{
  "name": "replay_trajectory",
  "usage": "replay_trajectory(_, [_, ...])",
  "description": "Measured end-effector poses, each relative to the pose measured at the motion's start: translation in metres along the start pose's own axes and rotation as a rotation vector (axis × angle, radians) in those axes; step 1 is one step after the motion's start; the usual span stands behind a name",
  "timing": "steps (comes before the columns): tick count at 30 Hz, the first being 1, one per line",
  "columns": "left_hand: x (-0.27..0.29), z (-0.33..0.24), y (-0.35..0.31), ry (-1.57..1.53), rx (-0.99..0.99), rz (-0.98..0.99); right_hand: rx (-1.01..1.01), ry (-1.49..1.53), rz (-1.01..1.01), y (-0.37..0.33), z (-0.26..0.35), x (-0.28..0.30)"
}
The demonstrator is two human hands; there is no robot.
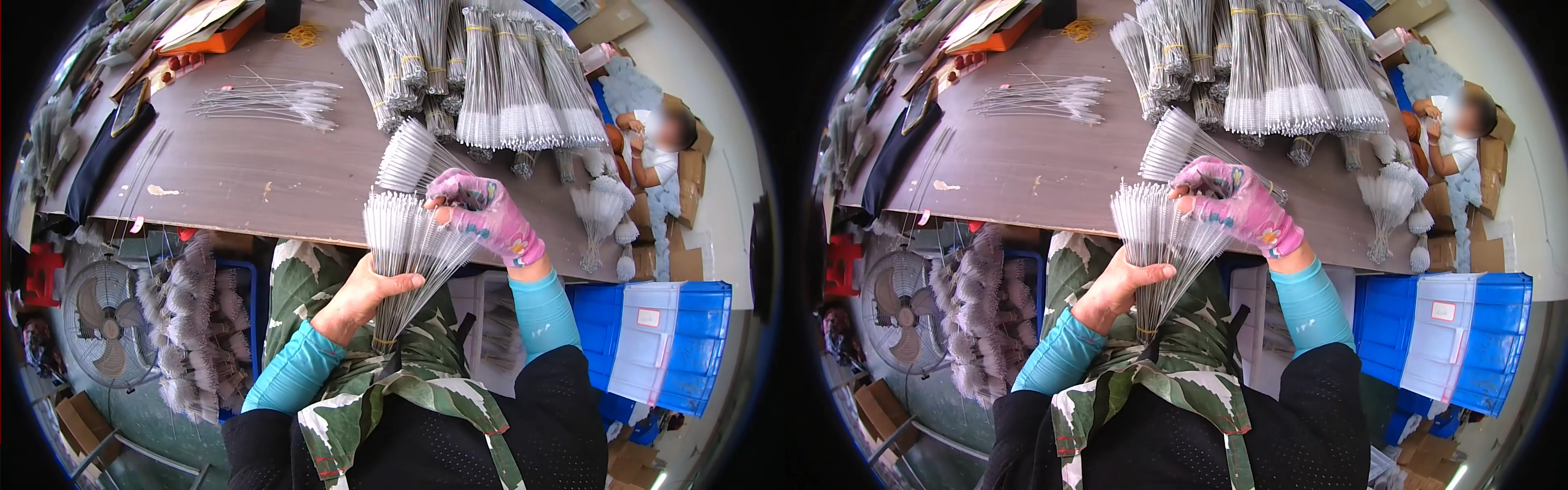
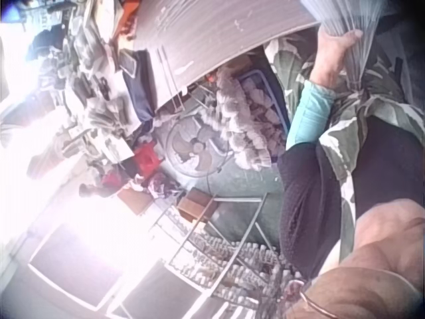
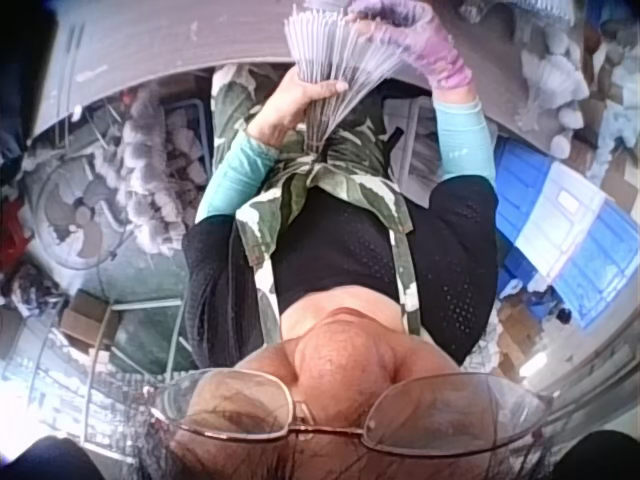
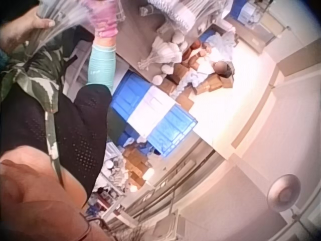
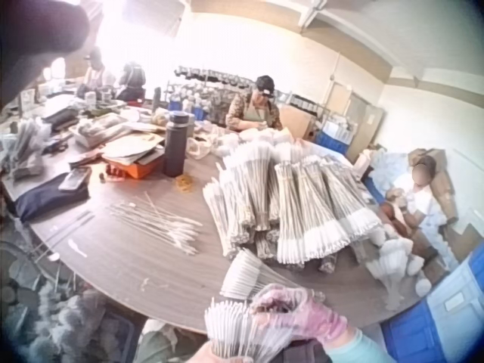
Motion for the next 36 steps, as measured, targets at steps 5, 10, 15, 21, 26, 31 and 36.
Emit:
replay_trajectory(5, [0.002,0.0,0.001,-0.02,0.008,0.033,-0.121,-0.012,0.051,0.009,0.0,0.002])
replay_trajectory(10, [0.004,0.001,0.005,-0.026,0.029,0.079,-0.11,0.017,0.153,0.016,0.003,0.004])
replay_trajectory(15, [0.01,-0.006,-0.001,-0.063,0.008,0.051,-0.057,0.048,-0.031,0.029,0.002,0.001])
replay_trajectory(21, [0.057,-0.045,-0.032,-0.149,-0.18,-0.116,0.159,0.569,-0.445,0.095,0.045,0.022])
replay_trajectory(26, [0.131,-0.057,-0.121,-0.185,-0.317,-0.352,0.162,0.32,-0.372,0.167,0.059,-0.026])
replay_trajectory(31, [0.162,-0.06,-0.181,-0.174,-0.429,-0.461,-0.138,0.235,-0.183,0.238,-0.029,-0.161])
replay_trajectory(36, [0.169,-0.052,-0.187,-0.205,-0.411,-0.486,-0.343,0.292,-0.132,0.309,-0.071,-0.226])
Point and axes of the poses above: each hand's wrist, its own y-axis towards the middle knuckle, its own x-axis out of the back of the hand, z = x × y, the point moved 4 cm from there along y, towards the middle knuckle, and after that the axes turned 2 degrees about x, right-handed, at the moved point
